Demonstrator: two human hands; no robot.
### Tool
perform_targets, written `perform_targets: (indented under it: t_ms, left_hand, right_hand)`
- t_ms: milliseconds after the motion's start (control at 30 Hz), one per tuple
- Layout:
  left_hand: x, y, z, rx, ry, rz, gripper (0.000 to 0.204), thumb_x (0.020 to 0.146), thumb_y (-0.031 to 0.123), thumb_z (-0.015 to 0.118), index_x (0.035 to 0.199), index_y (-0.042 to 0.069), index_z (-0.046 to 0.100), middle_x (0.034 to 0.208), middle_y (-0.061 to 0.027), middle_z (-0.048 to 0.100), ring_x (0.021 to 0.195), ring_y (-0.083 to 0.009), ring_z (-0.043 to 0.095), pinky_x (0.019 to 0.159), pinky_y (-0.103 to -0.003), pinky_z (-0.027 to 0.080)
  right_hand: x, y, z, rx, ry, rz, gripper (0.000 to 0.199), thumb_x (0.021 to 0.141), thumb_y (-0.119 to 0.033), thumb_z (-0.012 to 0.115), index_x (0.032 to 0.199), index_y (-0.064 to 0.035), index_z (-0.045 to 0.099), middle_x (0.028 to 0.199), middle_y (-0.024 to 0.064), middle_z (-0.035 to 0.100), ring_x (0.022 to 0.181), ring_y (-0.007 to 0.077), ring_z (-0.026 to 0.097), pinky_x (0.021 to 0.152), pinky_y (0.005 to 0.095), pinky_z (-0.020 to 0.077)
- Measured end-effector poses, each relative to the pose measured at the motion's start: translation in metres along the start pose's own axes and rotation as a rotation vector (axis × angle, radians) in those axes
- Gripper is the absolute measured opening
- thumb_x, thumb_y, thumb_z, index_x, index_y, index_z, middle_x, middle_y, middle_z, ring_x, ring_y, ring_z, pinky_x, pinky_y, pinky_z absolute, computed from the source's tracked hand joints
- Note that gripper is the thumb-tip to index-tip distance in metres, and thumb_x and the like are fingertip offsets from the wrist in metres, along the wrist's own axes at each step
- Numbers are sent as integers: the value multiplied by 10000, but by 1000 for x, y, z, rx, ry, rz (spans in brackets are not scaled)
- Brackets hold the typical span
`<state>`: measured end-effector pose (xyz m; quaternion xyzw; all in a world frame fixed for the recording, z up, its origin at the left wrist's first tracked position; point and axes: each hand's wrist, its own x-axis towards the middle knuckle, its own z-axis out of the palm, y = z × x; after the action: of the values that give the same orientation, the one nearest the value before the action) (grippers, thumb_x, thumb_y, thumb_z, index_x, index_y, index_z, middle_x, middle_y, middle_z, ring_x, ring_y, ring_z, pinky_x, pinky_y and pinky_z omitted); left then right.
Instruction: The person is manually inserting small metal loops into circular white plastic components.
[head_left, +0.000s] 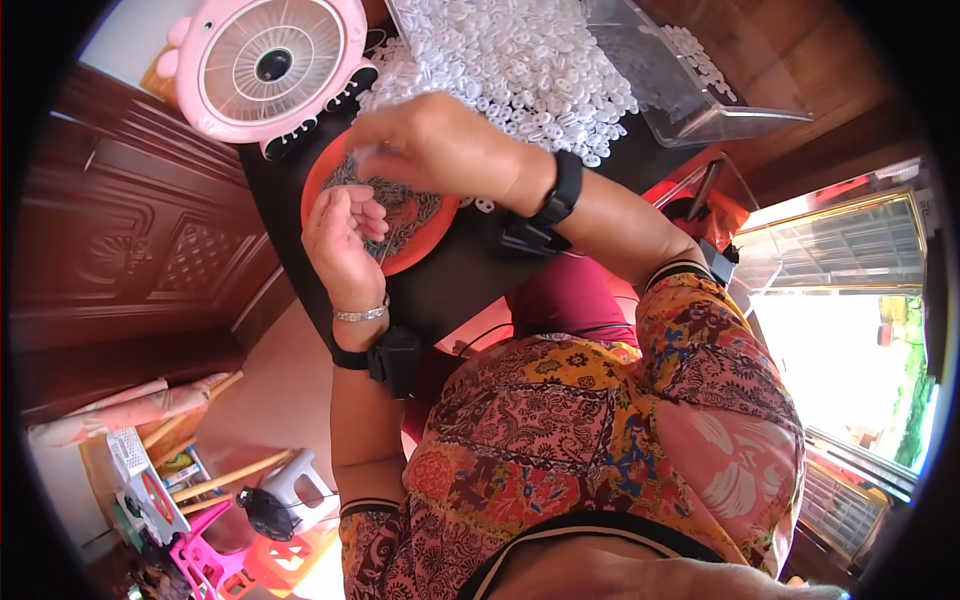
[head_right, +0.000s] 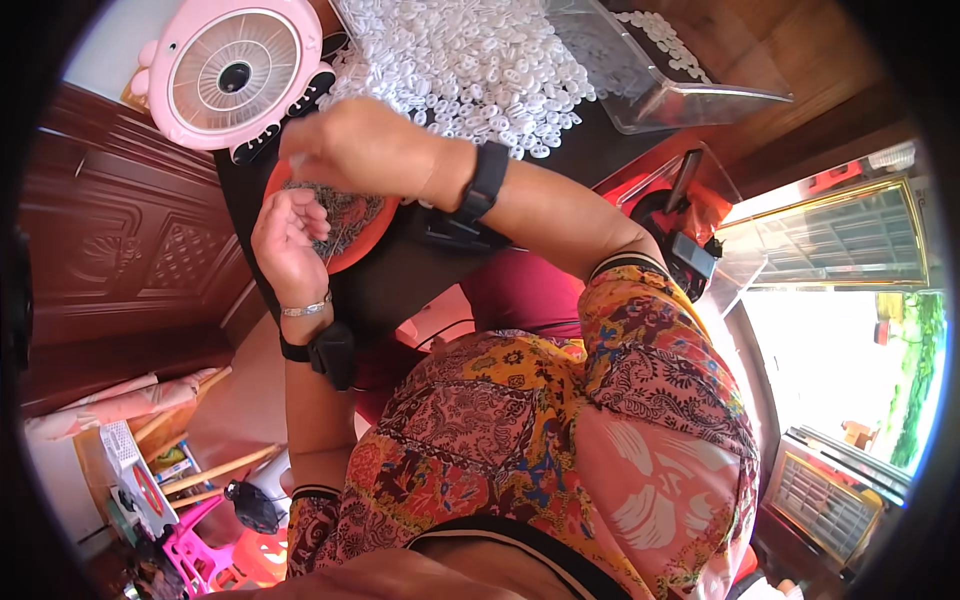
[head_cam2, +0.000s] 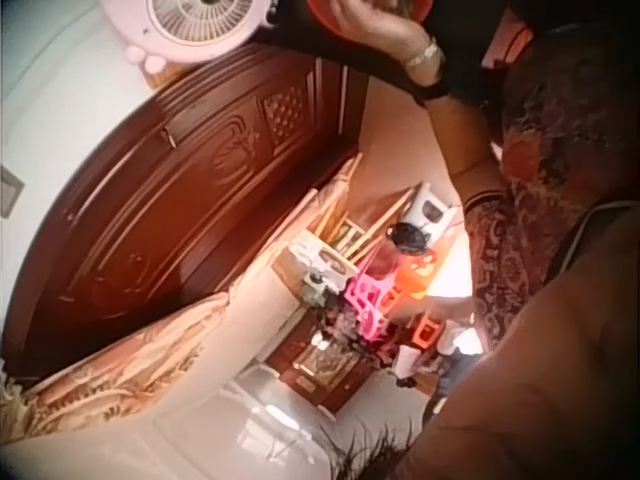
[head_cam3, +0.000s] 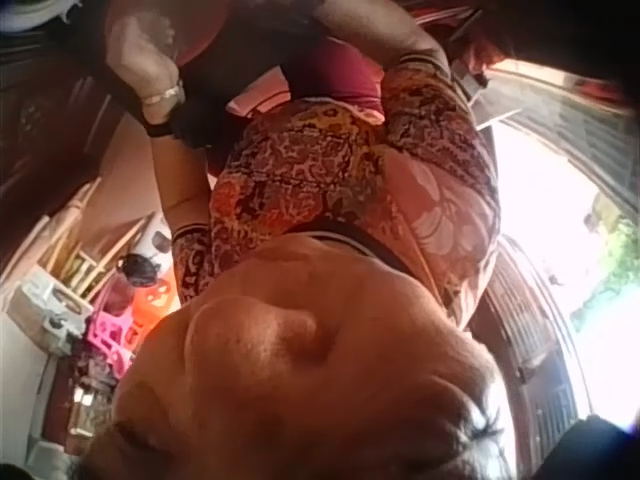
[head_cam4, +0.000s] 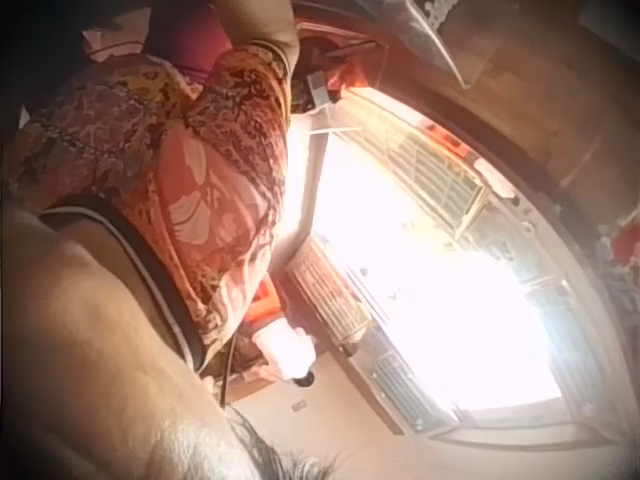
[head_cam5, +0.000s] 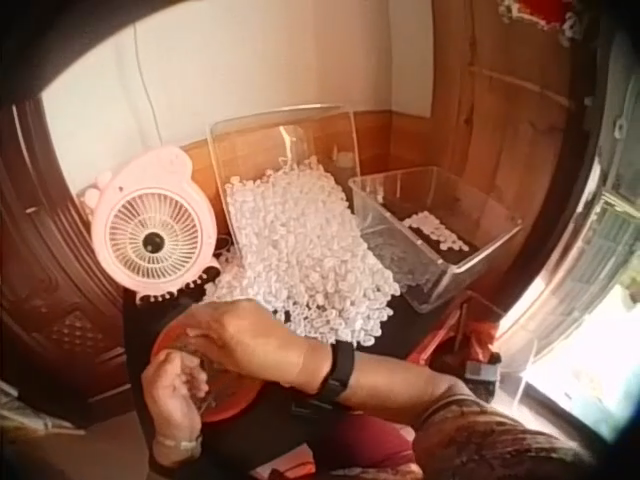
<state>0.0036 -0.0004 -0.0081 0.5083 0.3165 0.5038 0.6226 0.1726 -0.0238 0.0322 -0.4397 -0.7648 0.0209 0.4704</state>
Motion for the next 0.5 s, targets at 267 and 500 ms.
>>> perform_targets:
  t_ms: [267, 500]
  left_hand:
    - [2, 9, -4, -12, -25, -20, 224, 891, 218, 460, 859, 30, 577, 683, -45, 570, 571, -118, 504, 527, -232, 371]
    - [3, 7, -7, -18, -29, -30, 209, 885, 185, 468, 816, 24, 582, 661, -46, 575, 530, -101, 502, 494, -216, 362]
  right_hand:
    - [-1, 25, -165, -1111, 624, 258, 218, 763, -167, 644, 938, -36, 651, 953, 161, 645, 936, 341, 585, 808, 407, 463]
    - [-21, 64, -90, -421, -94, 339, 205, 800, -274, 624, 865, -88, 682, 826, 98, 667, 780, 276, 630, 694, 358, 481]
